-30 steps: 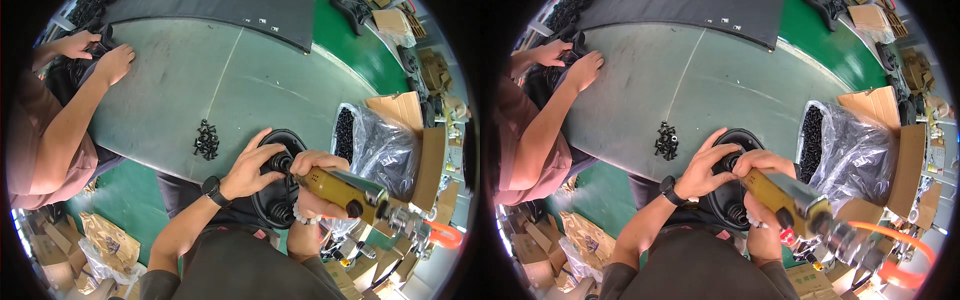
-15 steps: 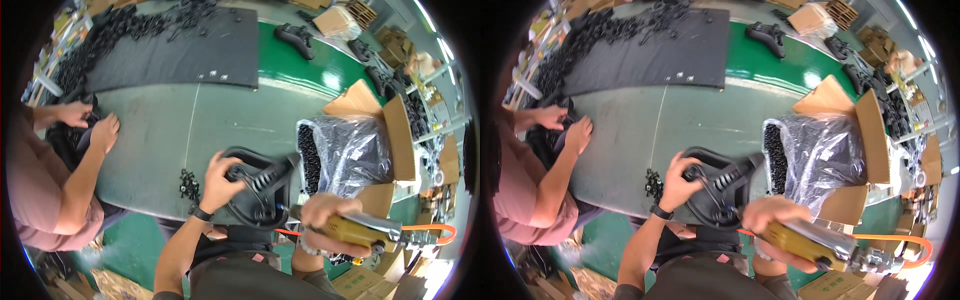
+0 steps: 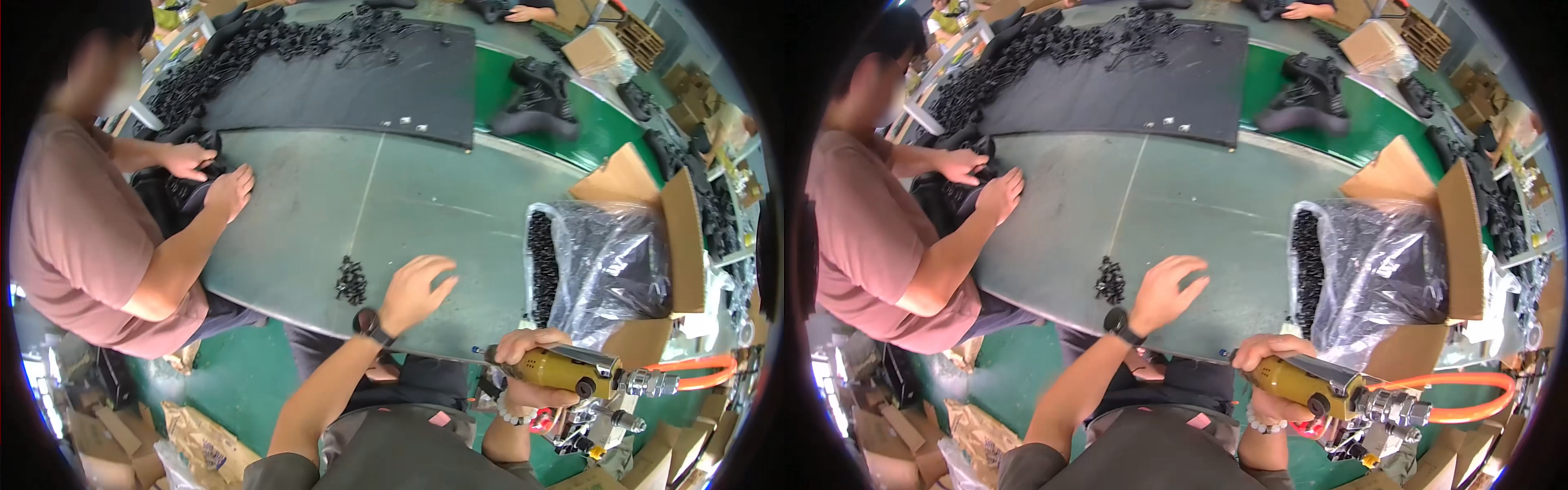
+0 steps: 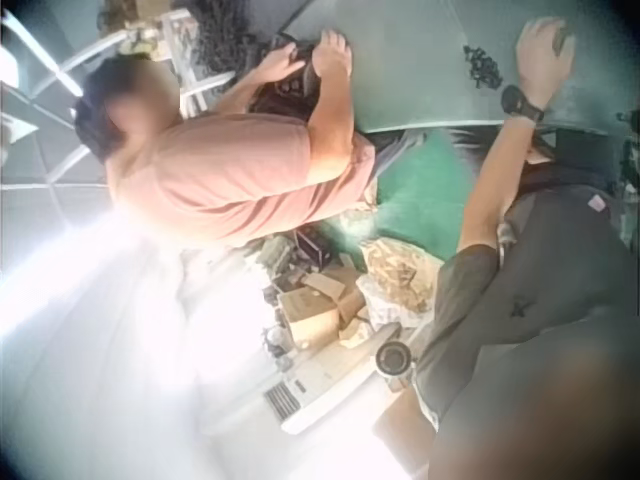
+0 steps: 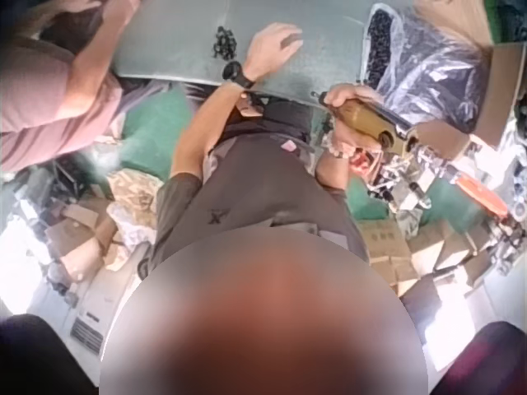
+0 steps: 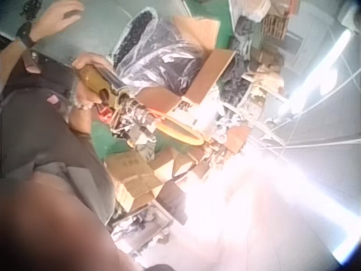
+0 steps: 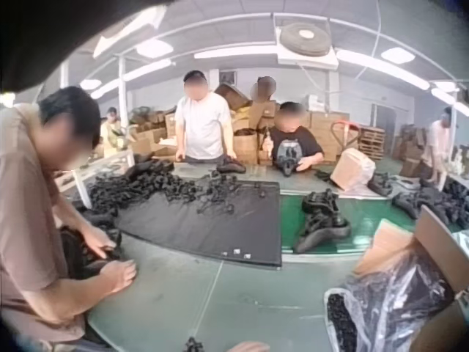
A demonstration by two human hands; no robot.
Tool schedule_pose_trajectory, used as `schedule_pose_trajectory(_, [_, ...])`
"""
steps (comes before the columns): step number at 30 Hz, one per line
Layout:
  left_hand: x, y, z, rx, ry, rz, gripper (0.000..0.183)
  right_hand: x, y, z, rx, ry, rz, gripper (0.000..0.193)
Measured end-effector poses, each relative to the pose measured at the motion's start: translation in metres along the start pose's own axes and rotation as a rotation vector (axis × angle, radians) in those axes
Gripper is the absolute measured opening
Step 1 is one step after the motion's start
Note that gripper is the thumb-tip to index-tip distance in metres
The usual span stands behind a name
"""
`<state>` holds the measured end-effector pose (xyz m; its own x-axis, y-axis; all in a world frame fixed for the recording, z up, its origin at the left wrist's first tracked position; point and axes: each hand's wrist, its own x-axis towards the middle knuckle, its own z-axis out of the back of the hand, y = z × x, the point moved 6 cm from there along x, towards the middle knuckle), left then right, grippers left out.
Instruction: Assemble bicycle seats using a pneumatic screwdriver at a factory workbench.
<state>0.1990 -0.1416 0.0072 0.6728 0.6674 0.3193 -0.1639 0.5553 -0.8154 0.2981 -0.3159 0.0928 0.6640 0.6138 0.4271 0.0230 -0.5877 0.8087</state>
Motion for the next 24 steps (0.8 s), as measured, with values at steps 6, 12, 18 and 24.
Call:
schedule_pose_trajectory(6, [-0.074,0.048,0.088,0.565,-0.428,0.123,0.020,-0.022,-0.027,-0.006,0.057,-0.003,-0.156,0.091])
schedule_pose_trajectory(12, [-0.051,0.062,0.091,0.744,-0.277,0.319,0.012,-0.034,-0.024,-0.022,0.121,0.016,-0.189,0.092])
schedule_pose_trajectory(18, [-0.051,0.054,0.083,0.835,-0.272,0.201,0.008,-0.034,-0.012,-0.029,0.055,-0.003,-0.131,0.092])
schedule_pose_trajectory(24, [-0.109,-0.002,0.008,-0.977,-0.066,0.601,0.014,-0.025,0.003,-0.039,0.186,-0.030,0.171,0.089])
